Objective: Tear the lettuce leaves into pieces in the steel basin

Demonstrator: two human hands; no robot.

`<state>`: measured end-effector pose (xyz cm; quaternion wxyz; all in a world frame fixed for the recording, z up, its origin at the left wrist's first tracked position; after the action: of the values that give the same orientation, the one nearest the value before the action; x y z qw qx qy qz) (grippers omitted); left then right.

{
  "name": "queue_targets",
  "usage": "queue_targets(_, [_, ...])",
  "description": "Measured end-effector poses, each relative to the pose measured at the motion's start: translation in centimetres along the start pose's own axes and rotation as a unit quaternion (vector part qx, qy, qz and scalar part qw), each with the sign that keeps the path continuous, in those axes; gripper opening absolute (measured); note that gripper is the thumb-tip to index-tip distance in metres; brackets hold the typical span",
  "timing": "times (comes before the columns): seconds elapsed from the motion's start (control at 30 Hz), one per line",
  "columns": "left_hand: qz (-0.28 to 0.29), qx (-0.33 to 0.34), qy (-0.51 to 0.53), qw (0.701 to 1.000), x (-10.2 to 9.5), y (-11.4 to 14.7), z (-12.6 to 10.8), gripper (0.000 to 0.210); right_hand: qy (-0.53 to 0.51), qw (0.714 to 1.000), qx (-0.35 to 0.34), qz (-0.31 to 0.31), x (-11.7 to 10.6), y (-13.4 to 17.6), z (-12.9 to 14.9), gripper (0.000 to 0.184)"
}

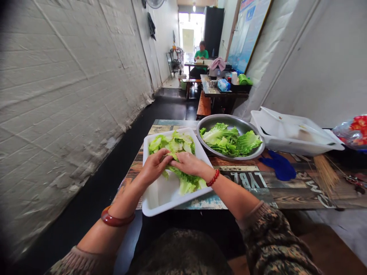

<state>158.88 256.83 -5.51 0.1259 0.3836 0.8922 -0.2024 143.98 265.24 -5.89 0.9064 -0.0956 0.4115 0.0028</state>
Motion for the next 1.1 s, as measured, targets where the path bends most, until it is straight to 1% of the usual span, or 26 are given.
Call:
queue_targets(0.07, [0.003,-0.022,0.104,0.994,-0.2,0.1,-0.2,0.025,-0.013,0.999,-0.009,-0.031,0.1,0.0,0.4,0.029])
queue_targets(0.1, [0.002,-0.042,0.167,0.985,-0.3,0.2,-0.3,0.027,-0.026,0.998,-0.020,-0.048,0.1,-0.1,0.6,0.032])
queue_targets(0.17, [-0.011,-0.085,0.285,0.955,-0.5,0.2,-0.4,0.032,-0.064,0.994,-0.047,-0.080,-0.1,-0.1,1.4,0.037])
queue_targets(0.2, [-0.028,-0.101,0.331,0.938,-0.7,0.2,-0.4,0.035,-0.087,0.990,-0.054,-0.097,-0.4,-0.1,1.7,0.040])
queue_targets(0.27, [-0.066,-0.111,0.389,0.912,-0.9,0.2,-0.5,0.039,-0.123,0.979,-0.052,-0.152,-1.2,0.1,2.1,0.044])
queue_targets(0.33, [-0.092,-0.104,0.411,0.901,-0.9,0.1,-0.7,0.039,-0.120,0.964,-0.032,-0.235,-2.7,0.5,2.1,0.045])
queue_targets(0.37, [-0.098,-0.102,0.415,0.899,-0.9,0.1,-0.7,0.038,-0.095,0.956,-0.022,-0.277,-3.7,0.8,1.8,0.043])
queue_targets(0.43, [-0.100,-0.109,0.411,0.900,-0.8,0.0,-0.6,0.037,0.001,0.941,-0.011,-0.339,-5.8,1.7,1.0,0.038])
queue_targets(0.47, [-0.100,-0.117,0.405,0.901,-0.7,0.0,-0.5,0.037,0.066,0.933,-0.005,-0.354,-7.0,2.1,0.4,0.036])
queue_targets(0.53, [-0.102,-0.130,0.388,0.907,-0.6,0.0,-0.3,0.037,0.202,0.912,0.019,-0.356,-9.1,3.2,-1.1,0.035])
queue_targets(0.6, [-0.097,-0.129,0.375,0.913,-0.7,0.0,-0.4,0.035,0.301,0.893,0.055,-0.330,-10.6,4.2,-2.6,0.039])
queue_targets(0.63, [-0.092,-0.123,0.371,0.916,-0.8,-0.1,-0.5,0.034,0.327,0.889,0.068,-0.312,-11.1,4.6,-3.2,0.044])
queue_targets(0.7, [-0.089,-0.104,0.362,0.922,-1.2,-0.1,-0.8,0.031,0.330,0.896,0.070,-0.289,-11.3,5.0,-3.8,0.052])
queue_targets(0.73, [-0.092,-0.094,0.357,0.925,-1.6,-0.1,-1.0,0.030,0.310,0.907,0.059,-0.278,-11.0,5.1,-3.8,0.052])
queue_targets(0.8, [-0.113,-0.075,0.345,0.929,-2.8,0.0,-1.1,0.028,0.241,0.942,0.020,-0.233,-9.6,4.7,-2.9,0.044])
queue_targets(0.83, [-0.131,-0.068,0.337,0.930,-3.7,0.1,-1.0,0.028,0.195,0.962,-0.004,-0.190,-8.6,4.4,-2.2,0.039])
queue_targets(0.87, [-0.150,-0.064,0.328,0.931,-4.6,0.3,-0.6,0.028,0.148,0.980,-0.028,-0.131,-7.5,4.1,-1.5,0.035])
queue_targets(0.9, [-0.172,-0.064,0.317,0.931,-5.6,0.5,-0.1,0.028,0.105,0.991,-0.049,-0.062,-6.2,3.7,-0.8,0.033])
queue_targets(0.93, [-0.195,-0.070,0.305,0.930,-6.7,0.8,0.7,0.028,0.071,0.995,-0.066,0.007,-5.0,3.5,-0.3,0.033])
queue_targets(1.0, [-0.240,-0.100,0.270,0.927,-8.9,1.8,3.1,0.028,0.044,0.988,-0.083,0.121,-2.9,3.2,0.1,0.032])
queue_targets(1.03, [-0.259,-0.122,0.248,0.925,-10.0,2.5,4.7,0.028,0.050,0.982,-0.085,0.159,-2.0,3.1,-0.1,0.032])
queue_targets(1.1, [-0.294,-0.173,0.197,0.919,-12.0,4.1,8.2,0.029,0.080,0.973,-0.081,0.201,-0.8,3.2,-1.0,0.032])
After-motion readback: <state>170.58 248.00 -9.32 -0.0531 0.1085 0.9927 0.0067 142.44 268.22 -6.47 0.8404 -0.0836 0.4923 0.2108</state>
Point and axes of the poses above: each hand's wrist, its own y-axis away from the middle knuckle, its own x-axis out of the palm, z = x × y, the point moved 1 cm from there along -y, towards the middle knuckle, and after that the axes turned 2 degrees about -y, right-handed, at the moved point
